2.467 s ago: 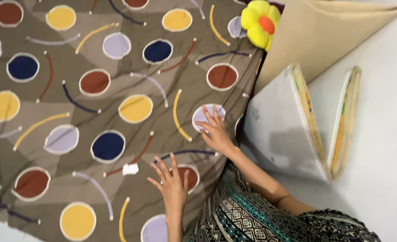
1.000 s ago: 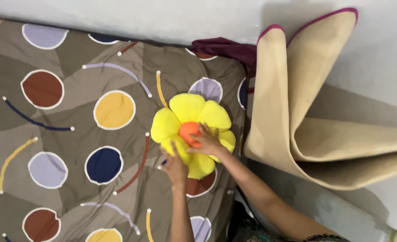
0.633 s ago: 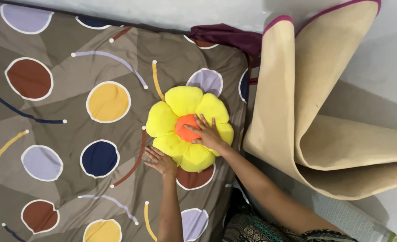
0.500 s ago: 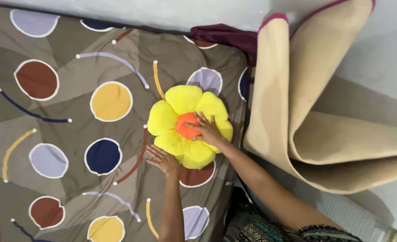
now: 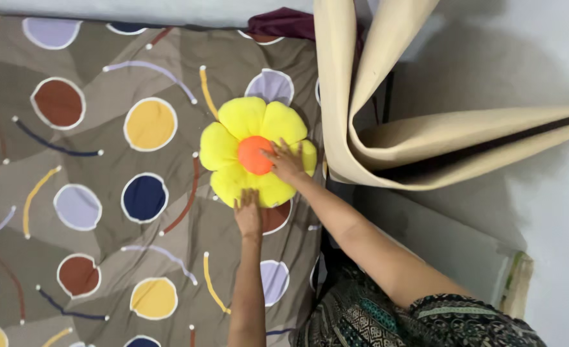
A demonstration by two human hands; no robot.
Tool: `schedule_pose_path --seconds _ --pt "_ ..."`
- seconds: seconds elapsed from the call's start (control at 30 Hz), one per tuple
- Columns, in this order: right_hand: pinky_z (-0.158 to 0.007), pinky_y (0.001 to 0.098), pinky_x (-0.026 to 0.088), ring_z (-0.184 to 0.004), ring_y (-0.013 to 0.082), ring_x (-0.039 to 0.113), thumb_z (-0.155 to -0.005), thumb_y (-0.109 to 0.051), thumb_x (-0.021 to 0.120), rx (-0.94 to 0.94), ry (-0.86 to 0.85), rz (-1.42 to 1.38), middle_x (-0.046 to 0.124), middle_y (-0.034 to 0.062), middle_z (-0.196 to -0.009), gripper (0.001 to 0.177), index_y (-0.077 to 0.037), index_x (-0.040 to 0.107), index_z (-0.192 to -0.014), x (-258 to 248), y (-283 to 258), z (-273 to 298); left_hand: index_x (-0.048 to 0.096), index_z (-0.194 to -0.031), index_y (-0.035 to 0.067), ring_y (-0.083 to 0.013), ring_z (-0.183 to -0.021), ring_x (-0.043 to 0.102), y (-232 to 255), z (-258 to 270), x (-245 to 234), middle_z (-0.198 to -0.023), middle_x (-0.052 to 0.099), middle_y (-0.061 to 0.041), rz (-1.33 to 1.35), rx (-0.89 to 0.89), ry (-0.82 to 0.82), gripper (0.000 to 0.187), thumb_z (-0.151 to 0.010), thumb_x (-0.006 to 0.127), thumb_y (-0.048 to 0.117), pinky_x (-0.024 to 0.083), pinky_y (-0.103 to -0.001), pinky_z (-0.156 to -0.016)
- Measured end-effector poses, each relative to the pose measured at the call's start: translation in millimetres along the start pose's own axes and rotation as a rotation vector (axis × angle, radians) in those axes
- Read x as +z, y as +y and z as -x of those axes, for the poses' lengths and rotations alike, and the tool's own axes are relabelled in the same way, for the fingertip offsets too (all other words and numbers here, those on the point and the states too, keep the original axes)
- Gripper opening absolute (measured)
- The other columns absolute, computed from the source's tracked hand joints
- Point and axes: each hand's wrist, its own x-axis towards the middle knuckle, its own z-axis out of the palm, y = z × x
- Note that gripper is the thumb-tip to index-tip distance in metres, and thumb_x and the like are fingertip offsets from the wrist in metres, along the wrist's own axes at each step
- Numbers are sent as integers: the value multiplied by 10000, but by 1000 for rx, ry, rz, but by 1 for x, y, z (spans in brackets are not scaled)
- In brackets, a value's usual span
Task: The person organizes bed linens by moving a pillow, beating the mattress with a broom, replacing pillowcases on two pillows, folding a patterned cloth, and placing a flower-shaped cushion on the bed.
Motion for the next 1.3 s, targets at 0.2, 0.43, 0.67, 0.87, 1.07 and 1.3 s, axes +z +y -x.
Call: schedule_pose_path --seconds 0.2,0.43,0.67,0.87,1.07,1.3 --pt "-1158 761 71 -1581 353 -9 -954 -343 579 97 -275 -35 177 -59 -1704 746 -336 232 -1615 0 -7 73 640 -1134 118 -367 -949 670 74 75 9 -1039 700 -140 204 -184 -63 279 -856 634 140 563 -509 -772" --pt "-1223 614 143 -1564 348 147 -922 -476 651 -78 -280 -163 309 33 -1656 774 -238 344 -1592 12 -8 138 729 -1126 133 -392 -973 668 75 167 -28 -1007 727 -154 527 -605 328 345 -812 631 29 540 -513 -827" --pt "-1147 492 293 -1448 424 359 -735 -479 862 -853 -109 -417 414 210 -1556 1015 -77 405 -1547 -70 -98 222 719 -1149 83 -356 -1055 628 39 239 -161 -1040 714 -148 396 -745 746 242 -914 683 126 439 -481 -979" --pt "-961 372 557 -1106 226 737 -789 -141 818 -726 -98 -568 776 112 -1188 508 -42 689 -1270 -10 -137 241 726 -1022 68 -300 -1056 648 66 336 -151 -1015 736 -104 328 -852 690 194 -937 703 240 355 -531 -1119" --pt "-784 387 603 -855 252 767 -760 -102 810 -557 -509 -552 818 146 -922 303 -15 787 -1050 37 -182 303 767 -1113 99 -264 -1101 677 92 456 -101 -1092 773 -73 481 -1139 859 235 -992 637 253 362 -486 -1115" --pt "-828 390 587 -918 297 767 -739 -204 792 -962 -309 -53 789 145 -986 422 -122 759 -1151 45 -305 442 647 -1339 104 -288 -1293 568 106 620 -101 -1354 658 -101 494 -1375 1007 347 -1018 542 181 272 -520 -1141"
